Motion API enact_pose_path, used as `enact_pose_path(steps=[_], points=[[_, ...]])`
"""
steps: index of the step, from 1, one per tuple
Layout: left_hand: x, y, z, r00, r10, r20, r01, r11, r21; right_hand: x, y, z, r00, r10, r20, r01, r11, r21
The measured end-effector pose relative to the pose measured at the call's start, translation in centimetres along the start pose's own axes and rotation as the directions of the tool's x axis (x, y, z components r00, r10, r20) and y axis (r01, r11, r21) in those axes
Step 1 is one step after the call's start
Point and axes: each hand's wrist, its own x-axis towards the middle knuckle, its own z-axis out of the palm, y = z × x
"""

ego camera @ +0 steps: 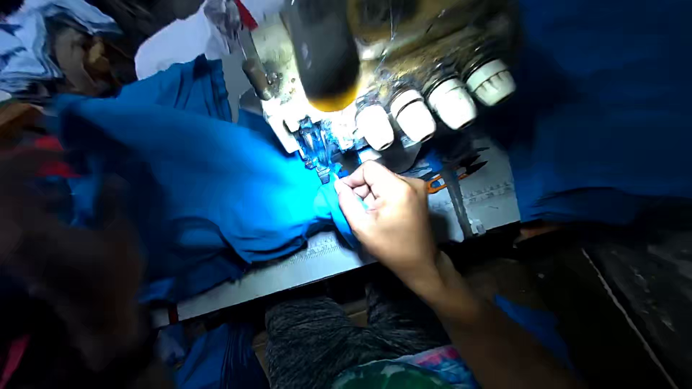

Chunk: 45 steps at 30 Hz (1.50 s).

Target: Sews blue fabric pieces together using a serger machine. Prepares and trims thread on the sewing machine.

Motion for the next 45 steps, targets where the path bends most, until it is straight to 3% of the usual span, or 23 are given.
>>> enact_pose_path(steps=[2, 4, 5, 7, 9, 10, 11, 13, 14, 16, 19, 22, 25, 27, 29, 33, 37, 45], points=[[-5.7, 4.5, 5.9, 0.969, 0.016, 0.248, 0.049, 0.966, -0.255, 0.1, -0.1, 0.2, 1.000, 0.006, -0.015, -0.006, 1.000, -0.003], [-9.1, 5.7, 10.8, 0.963, -0.027, 0.267, 0.105, 0.953, -0.285, 0.1, 0.0, 0.1, 1.000, 0.014, -0.001, -0.014, 1.000, 0.002], [-9.8, 5.2, 11.0, 0.975, -0.054, 0.213, 0.111, 0.957, -0.268, -0.1, 0.0, -0.2, 0.999, 0.035, 0.035, -0.036, 0.999, 0.027], [-9.1, 3.7, 7.2, 0.996, -0.088, 0.002, 0.086, 0.967, -0.242, -0.1, 0.4, -1.8, 0.978, 0.116, 0.172, -0.136, 0.984, 0.111], [-8.6, 3.2, 3.7, 0.946, -0.234, -0.225, 0.131, 0.909, -0.396, -0.4, 1.2, -3.7, 0.914, 0.180, 0.363, -0.266, 0.942, 0.205], [-8.7, 4.1, 3.9, 0.909, -0.344, -0.237, 0.152, 0.800, -0.581, -0.5, 1.4, -4.5, 0.874, 0.196, 0.446, -0.326, 0.915, 0.236], [-9.3, 5.4, 5.4, 0.882, -0.448, -0.144, 0.186, 0.611, -0.769, -0.6, 1.5, -4.9, 0.839, 0.204, 0.505, -0.376, 0.888, 0.266], [-10.4, 7.9, 9.9, 0.819, -0.522, 0.240, 0.355, 0.131, -0.926, -0.2, 1.9, -4.7, 0.805, 0.208, 0.556, -0.432, 0.847, 0.308], [-10.6, 8.5, 11.4, 0.795, -0.490, 0.358, 0.417, 0.014, -0.909, 0.0, 2.1, -4.4, 0.800, 0.204, 0.565, -0.441, 0.838, 0.322], [-9.9, 8.9, 11.3, 0.815, -0.447, 0.368, 0.435, 0.053, -0.899, 0.3, 2.3, -4.1, 0.798, 0.198, 0.569, -0.446, 0.830, 0.336], [-9.4, 10.2, 9.9, 0.873, -0.429, 0.233, 0.326, 0.156, -0.932, 0.3, 2.5, -4.0, 0.771, 0.183, 0.610, -0.474, 0.804, 0.359], [-10.1, 11.6, 9.8, 0.802, -0.477, 0.360, 0.477, 0.149, -0.866, 0.4, 2.7, -4.2, 0.732, 0.129, 0.669, -0.503, 0.765, 0.403], [-9.7, 9.4, 7.1, 0.844, -0.451, 0.290, 0.508, 0.498, -0.703, 0.7, 2.9, -5.1, 0.666, 0.143, 0.732, -0.552, 0.754, 0.356], [-9.0, 8.6, 5.9, 0.895, -0.384, 0.229, 0.429, 0.592, -0.682, 0.5, 3.0, -5.3, 0.645, 0.163, 0.746, -0.599, 0.715, 0.362], [-8.8, 8.6, 5.8, 0.908, -0.364, 0.207, 0.397, 0.595, -0.699, -0.4, 2.9, -5.5, 0.620, 0.205, 0.757, -0.671, 0.638, 0.377], [-9.3, 8.3, 7.4, 0.902, -0.355, 0.246, 0.400, 0.474, -0.784, -2.1, 3.4, -6.0, 0.604, 0.254, 0.756, -0.735, 0.546, 0.403], [-9.6, 8.0, 7.4, 0.901, -0.332, 0.278, 0.413, 0.466, -0.782, -2.0, 3.4, -5.9, 0.631, 0.276, 0.725, -0.716, 0.567, 0.407], [-9.9, 8.2, 7.7, 0.910, -0.342, 0.236, 0.375, 0.429, -0.822, -1.4, 2.7, -6.7, 0.610, 0.269, 0.745, -0.709, 0.605, 0.363]])
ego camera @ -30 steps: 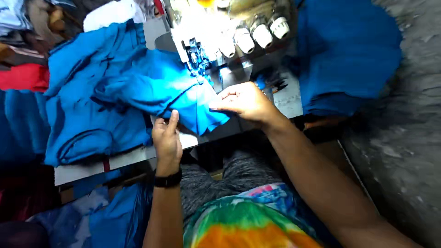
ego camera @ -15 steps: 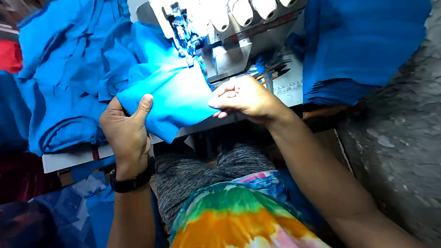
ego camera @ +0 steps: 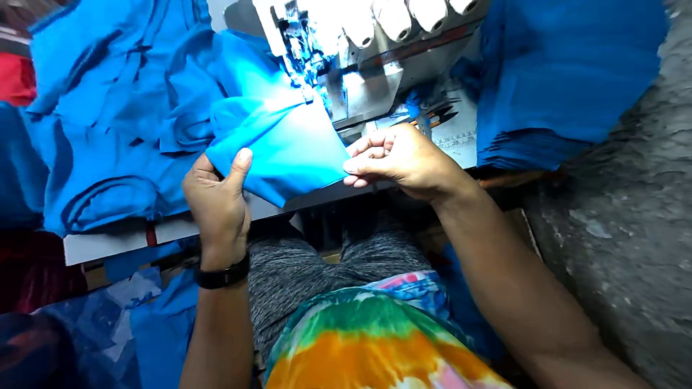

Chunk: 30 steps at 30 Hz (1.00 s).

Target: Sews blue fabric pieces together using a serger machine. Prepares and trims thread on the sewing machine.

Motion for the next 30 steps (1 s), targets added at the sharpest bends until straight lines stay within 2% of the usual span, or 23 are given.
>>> enact_pose_path(steps=[2, 5, 7, 10, 13, 17, 19, 21, 23, 25, 30], points=[[-0.2, -0.9, 1.3, 0.999, 0.022, -0.039, -0.023, 0.999, -0.022, -0.1, -0.1, 0.0, 1.000, -0.019, -0.013, 0.018, 0.999, -0.035], [-1.2, -1.4, 3.6, 0.984, -0.035, -0.176, 0.054, 0.993, 0.105, -0.7, -0.4, -0.4, 0.992, -0.113, -0.051, 0.106, 0.987, -0.119], [-2.1, -2.0, 4.0, 0.974, -0.042, -0.221, 0.075, 0.987, 0.145, -1.4, -0.6, -0.8, 0.980, -0.183, -0.080, 0.164, 0.967, -0.197], [-1.5, -2.0, 2.9, 0.979, -0.021, -0.203, 0.049, 0.990, 0.133, -1.4, 0.5, 0.2, 0.966, -0.234, -0.110, 0.212, 0.961, -0.178], [1.7, -0.8, 1.5, 0.981, 0.027, -0.192, 0.022, 0.969, 0.246, -0.9, 1.1, 1.6, 0.942, -0.286, -0.176, 0.253, 0.949, -0.187], [6.2, 0.5, 0.2, 0.991, 0.080, -0.108, -0.034, 0.927, 0.373, 1.5, 0.7, 2.3, 0.889, -0.431, -0.157, 0.353, 0.861, -0.366], [7.9, 0.7, 0.1, 0.995, 0.084, -0.060, -0.053, 0.914, 0.402, 2.9, 0.2, 2.4, 0.867, -0.468, -0.173, 0.345, 0.813, -0.470], [9.8, 0.6, 0.2, 0.995, 0.087, -0.041, -0.064, 0.921, 0.385, 3.8, -0.3, 2.8, 0.858, -0.469, -0.208, 0.317, 0.804, -0.502], [12.3, -0.4, 0.7, 0.991, 0.089, -0.097, -0.053, 0.943, 0.329, 4.1, -0.3, 3.0, 0.840, -0.491, -0.232, 0.331, 0.801, -0.499], [12.9, -1.5, 1.2, 0.985, 0.030, -0.170, 0.011, 0.972, 0.236, 3.6, 0.1, 3.0, 0.833, -0.506, -0.225, 0.361, 0.804, -0.472], [7.3, -3.0, 1.8, 0.967, -0.133, -0.217, 0.148, 0.988, 0.053, 1.6, 1.9, 3.2, 0.871, -0.452, -0.190, 0.391, 0.874, -0.287]])
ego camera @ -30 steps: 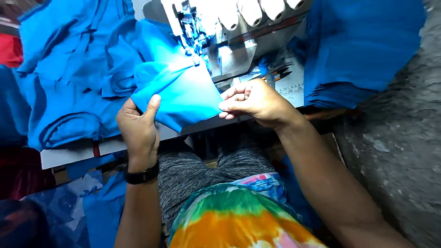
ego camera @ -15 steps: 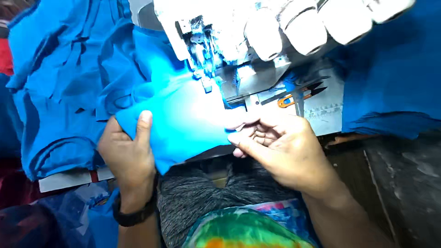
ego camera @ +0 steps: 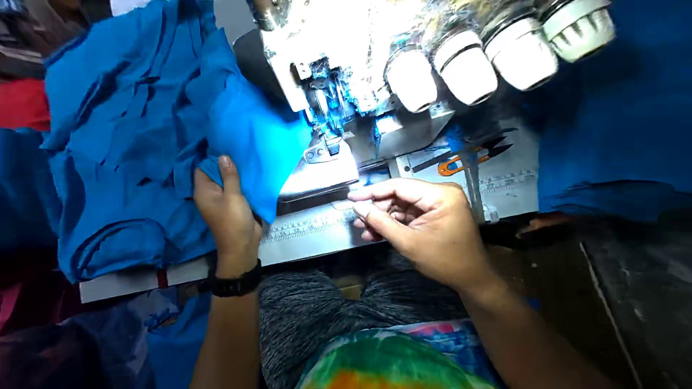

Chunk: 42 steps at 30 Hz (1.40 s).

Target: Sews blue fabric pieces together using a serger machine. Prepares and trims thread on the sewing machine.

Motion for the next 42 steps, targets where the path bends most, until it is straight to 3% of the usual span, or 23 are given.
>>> enact_pose_path(steps=[4, 8, 10, 13, 15, 16, 17, 18, 19, 21, 22, 23, 24, 27, 32, 35, 38, 42], points=[[-2.8, -1.3, -0.7, 0.998, -0.036, -0.042, 0.032, 0.994, -0.100, -1.1, 0.9, 1.9, 0.998, 0.067, 0.014, -0.067, 0.997, 0.023], [-6.6, -2.2, -0.5, 0.995, -0.083, -0.059, 0.080, 0.996, -0.045, -1.0, 1.0, 4.0, 0.996, 0.073, -0.048, -0.074, 0.997, -0.025], [-9.1, -2.9, 0.0, 0.996, -0.083, -0.013, 0.083, 0.997, -0.007, -0.7, 0.9, 4.9, 0.995, 0.078, -0.060, -0.078, 0.997, -0.006], [-12.7, -2.7, 1.3, 0.981, -0.100, 0.166, 0.100, 0.995, 0.004, -0.2, 1.1, 4.9, 0.981, 0.193, 0.022, -0.193, 0.959, 0.208], [-13.6, -1.8, 1.2, 0.890, -0.136, 0.435, 0.148, 0.989, 0.006, 0.2, 1.3, 3.4, 0.959, 0.259, 0.117, -0.283, 0.904, 0.321], [-13.0, -1.0, 0.6, 0.788, -0.151, 0.598, 0.139, 0.988, 0.066, 0.6, 1.2, 2.1, 0.951, 0.277, 0.138, -0.307, 0.898, 0.314], [-11.9, -0.1, -0.1, 0.675, -0.142, 0.724, 0.062, 0.989, 0.136, 1.0, 1.1, 0.7, 0.950, 0.281, 0.138, -0.309, 0.912, 0.271], [-10.8, 0.9, -0.9, 0.620, -0.087, 0.780, -0.060, 0.986, 0.158, 1.6, 1.0, -0.6, 0.953, 0.277, 0.126, -0.298, 0.934, 0.200], [-9.7, 2.1, -1.7, 0.646, 0.009, 0.763, -0.173, 0.976, 0.135, 2.0, 0.9, -1.7, 0.959, 0.266, 0.103, -0.277, 0.954, 0.118], [-7.6, 3.9, -2.5, 0.791, 0.275, 0.546, -0.407, 0.903, 0.135, 3.0, 0.7, -2.4, 0.978, 0.207, 0.024, -0.207, 0.978, -0.011], [-6.4, 4.4, -2.5, 0.806, 0.412, 0.425, -0.520, 0.836, 0.175, 3.2, 0.8, -2.3, 0.987, 0.159, -0.017, -0.159, 0.986, -0.049], [-5.3, 4.6, -2.2, 0.779, 0.512, 0.362, -0.606, 0.762, 0.228, 3.1, 0.8, -2.1, 0.992, 0.112, -0.064, -0.116, 0.991, -0.072], [-4.4, 4.6, -1.9, 0.751, 0.547, 0.369, -0.651, 0.707, 0.277, 2.5, 0.6, -1.8, 0.990, 0.070, -0.120, -0.081, 0.993, -0.087], [-3.3, 3.3, -0.5, 0.726, 0.418, 0.547, -0.653, 0.669, 0.355, -0.3, 0.5, -0.9, 0.955, -0.024, -0.296, -0.003, 0.996, -0.091], [-1.9, 1.4, 0.8, 0.723, 0.421, 0.548, -0.631, 0.725, 0.275, -3.2, 2.1, -1.2, 0.892, -0.144, -0.429, 0.109, 0.988, -0.107], [-1.9, 1.3, 0.9, 0.715, 0.439, 0.544, -0.639, 0.725, 0.257, -4.0, 1.9, -1.5, 0.916, -0.063, -0.397, 0.072, 0.997, 0.008], [-1.9, 1.2, 0.8, 0.722, 0.438, 0.536, -0.628, 0.740, 0.241, -4.7, 1.6, -1.5, 0.957, 0.103, -0.270, -0.051, 0.980, 0.195], [-1.7, 1.4, 0.9, 0.726, 0.422, 0.543, -0.618, 0.747, 0.245, -5.5, 0.8, -2.0, 0.976, 0.187, -0.114, -0.155, 0.957, 0.243]])
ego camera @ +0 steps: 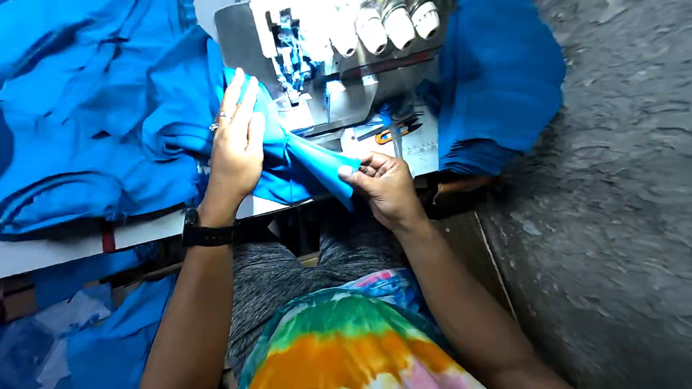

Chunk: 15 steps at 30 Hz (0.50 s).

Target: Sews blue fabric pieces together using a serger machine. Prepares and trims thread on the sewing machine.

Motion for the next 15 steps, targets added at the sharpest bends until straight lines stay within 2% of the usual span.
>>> enact_pose_path(steps=[7, 10, 12, 13, 15], points=[[0.2, -0.1, -0.3, 1.000, -0.024, -0.003, 0.024, 1.000, -0.019, 0.1, -0.7, 0.3, 0.999, 0.024, 0.029, -0.024, 1.000, 0.011], [0.2, 0.0, -0.5, 0.990, -0.049, -0.131, 0.046, 0.999, -0.026, 0.3, -0.6, 0.2, 0.999, 0.032, 0.043, -0.032, 0.999, 0.016], [0.2, -0.1, -0.3, 0.953, -0.108, -0.285, 0.102, 0.994, -0.035, 0.7, -0.7, 0.0, 0.998, 0.042, 0.039, -0.042, 0.999, 0.004], [0.3, -0.2, -0.3, 0.933, -0.167, -0.320, 0.153, 0.986, -0.070, 0.9, -0.8, 0.1, 0.998, 0.041, 0.041, -0.041, 0.999, -0.012], [0.4, -0.8, -1.2, 0.908, -0.314, -0.278, 0.288, 0.949, -0.131, 1.6, -0.9, 0.9, 0.999, 0.013, 0.042, -0.011, 0.998, -0.068]])
